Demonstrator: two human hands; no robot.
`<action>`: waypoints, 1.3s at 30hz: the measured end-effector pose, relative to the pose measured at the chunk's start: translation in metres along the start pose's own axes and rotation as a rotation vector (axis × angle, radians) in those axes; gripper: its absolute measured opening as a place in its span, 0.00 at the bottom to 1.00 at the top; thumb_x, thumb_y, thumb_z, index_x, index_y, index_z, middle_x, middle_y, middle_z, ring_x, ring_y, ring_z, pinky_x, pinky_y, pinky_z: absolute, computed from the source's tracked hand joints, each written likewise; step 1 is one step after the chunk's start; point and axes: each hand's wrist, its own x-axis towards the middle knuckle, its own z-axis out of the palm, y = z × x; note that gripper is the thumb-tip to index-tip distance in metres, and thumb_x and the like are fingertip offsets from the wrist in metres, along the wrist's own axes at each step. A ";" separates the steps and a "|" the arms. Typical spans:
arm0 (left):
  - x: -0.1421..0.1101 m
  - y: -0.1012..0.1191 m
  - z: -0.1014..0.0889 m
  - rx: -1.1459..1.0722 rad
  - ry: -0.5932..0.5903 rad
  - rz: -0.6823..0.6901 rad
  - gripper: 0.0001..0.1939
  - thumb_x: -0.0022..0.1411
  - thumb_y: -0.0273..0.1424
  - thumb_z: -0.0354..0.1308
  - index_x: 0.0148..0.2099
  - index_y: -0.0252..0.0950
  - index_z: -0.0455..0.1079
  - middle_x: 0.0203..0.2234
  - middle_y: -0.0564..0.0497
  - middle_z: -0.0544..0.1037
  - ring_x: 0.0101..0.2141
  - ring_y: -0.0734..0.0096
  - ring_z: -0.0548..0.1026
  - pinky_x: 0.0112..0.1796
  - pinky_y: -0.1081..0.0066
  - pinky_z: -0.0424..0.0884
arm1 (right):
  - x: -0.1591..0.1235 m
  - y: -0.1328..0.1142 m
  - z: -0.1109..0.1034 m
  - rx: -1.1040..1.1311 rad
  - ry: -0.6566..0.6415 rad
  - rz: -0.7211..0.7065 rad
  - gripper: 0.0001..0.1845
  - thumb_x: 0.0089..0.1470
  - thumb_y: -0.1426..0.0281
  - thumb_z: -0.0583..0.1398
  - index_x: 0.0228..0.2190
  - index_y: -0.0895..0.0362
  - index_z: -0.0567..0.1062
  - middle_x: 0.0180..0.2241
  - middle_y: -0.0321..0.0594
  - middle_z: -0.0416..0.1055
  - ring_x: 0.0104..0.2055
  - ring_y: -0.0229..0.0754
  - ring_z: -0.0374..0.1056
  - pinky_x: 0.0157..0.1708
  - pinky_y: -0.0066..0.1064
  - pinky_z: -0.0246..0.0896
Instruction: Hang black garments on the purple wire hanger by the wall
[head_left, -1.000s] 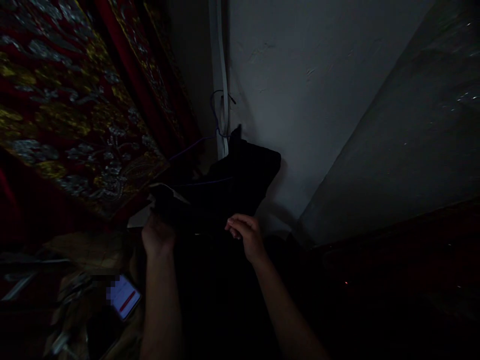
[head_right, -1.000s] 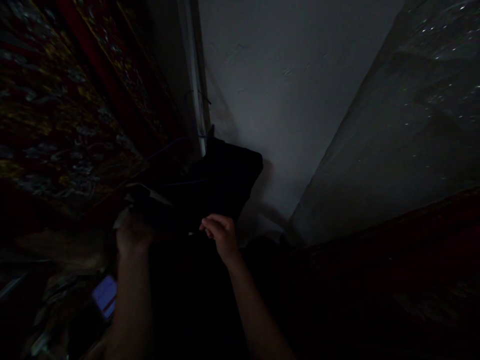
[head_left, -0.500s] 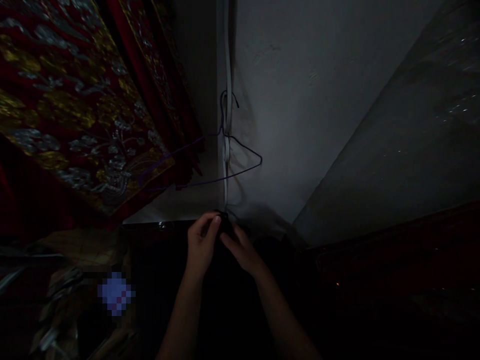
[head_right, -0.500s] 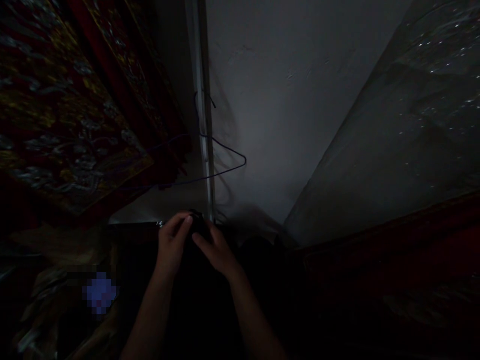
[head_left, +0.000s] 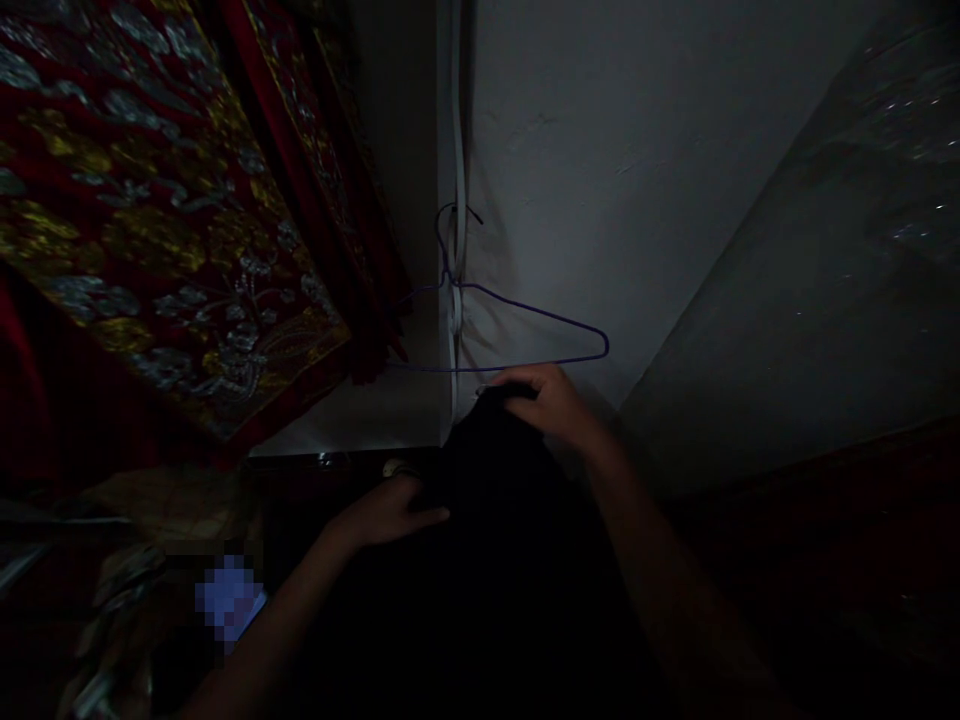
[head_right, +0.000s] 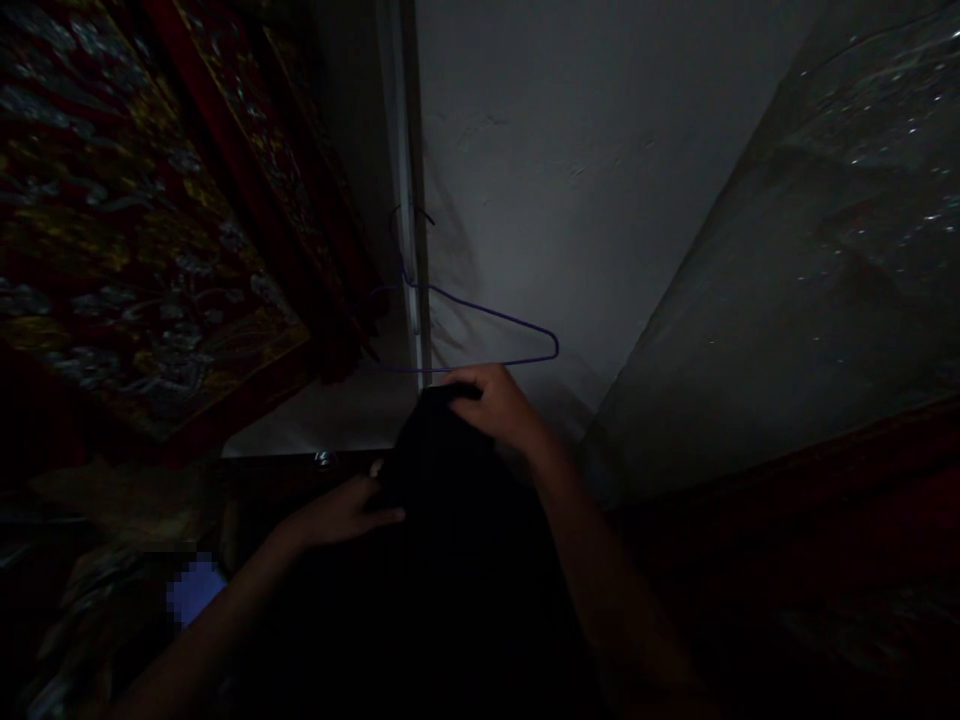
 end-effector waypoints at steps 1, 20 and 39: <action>-0.002 -0.002 -0.009 0.041 0.001 0.000 0.19 0.59 0.46 0.64 0.47 0.42 0.80 0.44 0.49 0.84 0.46 0.51 0.80 0.50 0.59 0.73 | 0.009 0.006 -0.001 -0.029 0.091 -0.027 0.11 0.51 0.74 0.60 0.35 0.56 0.82 0.34 0.39 0.79 0.38 0.43 0.74 0.41 0.33 0.66; 0.022 0.042 -0.136 0.443 0.556 0.236 0.10 0.63 0.39 0.56 0.38 0.38 0.71 0.36 0.47 0.77 0.40 0.61 0.75 0.45 0.64 0.69 | 0.025 0.031 -0.025 -0.224 0.282 0.220 0.23 0.51 0.57 0.61 0.14 0.55 0.61 0.15 0.31 0.55 0.19 0.33 0.52 0.19 0.29 0.41; 0.048 0.076 -0.177 0.429 0.883 0.309 0.11 0.62 0.37 0.61 0.45 0.40 0.76 0.40 0.47 0.79 0.43 0.59 0.75 0.49 0.62 0.69 | 0.021 0.017 -0.134 0.214 -0.193 0.478 0.20 0.46 0.56 0.71 0.31 0.61 0.83 0.30 0.47 0.81 0.27 0.41 0.75 0.27 0.31 0.67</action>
